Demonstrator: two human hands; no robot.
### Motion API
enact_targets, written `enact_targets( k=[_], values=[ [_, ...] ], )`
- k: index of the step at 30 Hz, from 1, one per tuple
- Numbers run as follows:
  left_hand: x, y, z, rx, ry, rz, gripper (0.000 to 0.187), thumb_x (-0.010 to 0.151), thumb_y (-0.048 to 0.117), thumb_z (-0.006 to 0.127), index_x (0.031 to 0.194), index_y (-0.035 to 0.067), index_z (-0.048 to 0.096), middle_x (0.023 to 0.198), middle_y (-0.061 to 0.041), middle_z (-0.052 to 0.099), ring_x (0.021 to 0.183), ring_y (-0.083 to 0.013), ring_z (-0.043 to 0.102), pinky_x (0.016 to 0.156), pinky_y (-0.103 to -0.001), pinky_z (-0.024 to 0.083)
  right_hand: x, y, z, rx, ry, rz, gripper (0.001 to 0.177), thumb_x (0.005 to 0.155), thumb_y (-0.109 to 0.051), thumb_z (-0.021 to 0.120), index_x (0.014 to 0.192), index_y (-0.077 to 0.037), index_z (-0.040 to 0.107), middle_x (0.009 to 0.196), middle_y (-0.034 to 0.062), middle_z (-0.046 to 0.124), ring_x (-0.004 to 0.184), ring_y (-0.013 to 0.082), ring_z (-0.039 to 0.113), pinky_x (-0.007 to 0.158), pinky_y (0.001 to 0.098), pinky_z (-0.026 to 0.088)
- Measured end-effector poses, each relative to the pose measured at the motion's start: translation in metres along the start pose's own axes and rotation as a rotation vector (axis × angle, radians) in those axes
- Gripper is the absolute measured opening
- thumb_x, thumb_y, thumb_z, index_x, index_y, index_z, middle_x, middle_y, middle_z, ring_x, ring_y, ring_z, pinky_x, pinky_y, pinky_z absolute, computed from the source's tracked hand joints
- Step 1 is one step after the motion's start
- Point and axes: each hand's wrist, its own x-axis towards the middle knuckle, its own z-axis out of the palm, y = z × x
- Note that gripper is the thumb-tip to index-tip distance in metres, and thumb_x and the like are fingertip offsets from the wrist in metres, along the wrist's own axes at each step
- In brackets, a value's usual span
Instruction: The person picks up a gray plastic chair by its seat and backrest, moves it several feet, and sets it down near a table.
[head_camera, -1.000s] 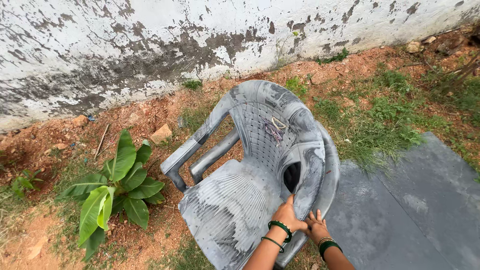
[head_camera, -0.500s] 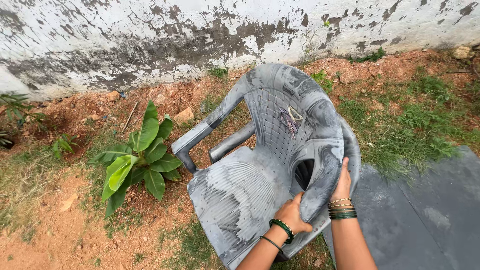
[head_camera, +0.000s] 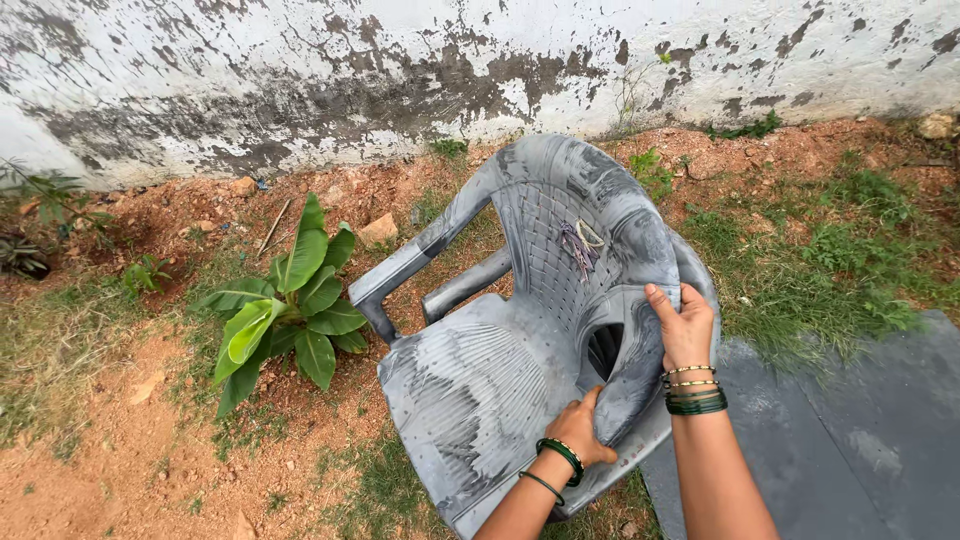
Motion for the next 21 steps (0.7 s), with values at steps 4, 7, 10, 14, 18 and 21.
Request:
enact_targets(
  k=[4, 7, 10, 14, 18, 21],
  values=[
    [-0.005, -0.002, 0.002, -0.013, 0.014, -0.007, 0.124, 0.054, 0.031, 0.093, 0.162, 0.026, 0.032, 0.133, -0.02, 0.061, 0.121, -0.0392, 0.061, 0.1, -0.047, 0.052, -0.008, 0.004, 0.004, 0.093, -0.003, -0.023, 0.019, 0.095, -0.012, 0.077, 0.108, -0.001, 0.071, 0.097, -0.0011, 0.072, 0.082, 0.0038, 0.06, 0.075, 0.0223, 0.048],
    [-0.009, -0.002, 0.004, -0.011, 0.011, -0.026, 0.124, 0.055, 0.031, 0.092, 0.163, 0.025, 0.032, 0.131, -0.02, 0.062, 0.12, -0.0391, 0.062, 0.098, -0.047, 0.053, -0.013, 0.002, 0.006, 0.11, 0.017, -0.023, 0.018, 0.095, -0.011, 0.078, 0.108, -0.001, 0.071, 0.097, -0.0009, 0.071, 0.08, 0.0039, 0.059, 0.074, 0.0221, 0.048],
    [-0.009, -0.003, 0.006, -0.004, -0.003, -0.039, 0.125, 0.055, 0.031, 0.092, 0.163, 0.023, 0.03, 0.132, -0.02, 0.062, 0.12, -0.0386, 0.063, 0.099, -0.046, 0.053, -0.019, -0.004, 0.009, 0.124, 0.036, -0.021, 0.018, 0.094, -0.01, 0.078, 0.107, -0.001, 0.071, 0.096, -0.0006, 0.072, 0.079, 0.0042, 0.06, 0.073, 0.0223, 0.048],
    [-0.007, -0.01, 0.009, -0.009, 0.001, -0.013, 0.126, 0.055, 0.031, 0.093, 0.163, 0.021, 0.029, 0.133, -0.021, 0.061, 0.121, -0.0396, 0.062, 0.1, -0.046, 0.051, -0.02, -0.01, 0.018, 0.083, 0.065, -0.028, 0.017, 0.094, -0.009, 0.079, 0.106, 0.0, 0.071, 0.096, -0.0009, 0.072, 0.079, 0.0039, 0.059, 0.073, 0.022, 0.048],
    [-0.009, -0.019, 0.011, -0.045, -0.014, 0.043, 0.124, 0.057, 0.03, 0.093, 0.163, 0.018, 0.03, 0.142, -0.024, 0.053, 0.124, -0.0427, 0.059, 0.101, -0.046, 0.051, -0.029, -0.011, 0.018, 0.071, 0.052, -0.041, 0.017, 0.095, -0.009, 0.079, 0.107, 0.001, 0.071, 0.096, -0.0004, 0.072, 0.08, 0.0042, 0.06, 0.075, 0.0216, 0.048],
    [-0.008, -0.025, -0.002, -0.092, -0.103, 0.176, 0.114, 0.063, 0.037, 0.093, 0.16, 0.013, 0.038, 0.138, -0.029, 0.051, 0.125, -0.045, 0.057, 0.107, -0.043, 0.049, -0.039, -0.014, 0.012, 0.046, 0.06, -0.063, 0.018, 0.095, -0.008, 0.078, 0.109, 0.001, 0.071, 0.098, -0.0003, 0.072, 0.082, 0.004, 0.06, 0.075, 0.0216, 0.048]
  ],
)
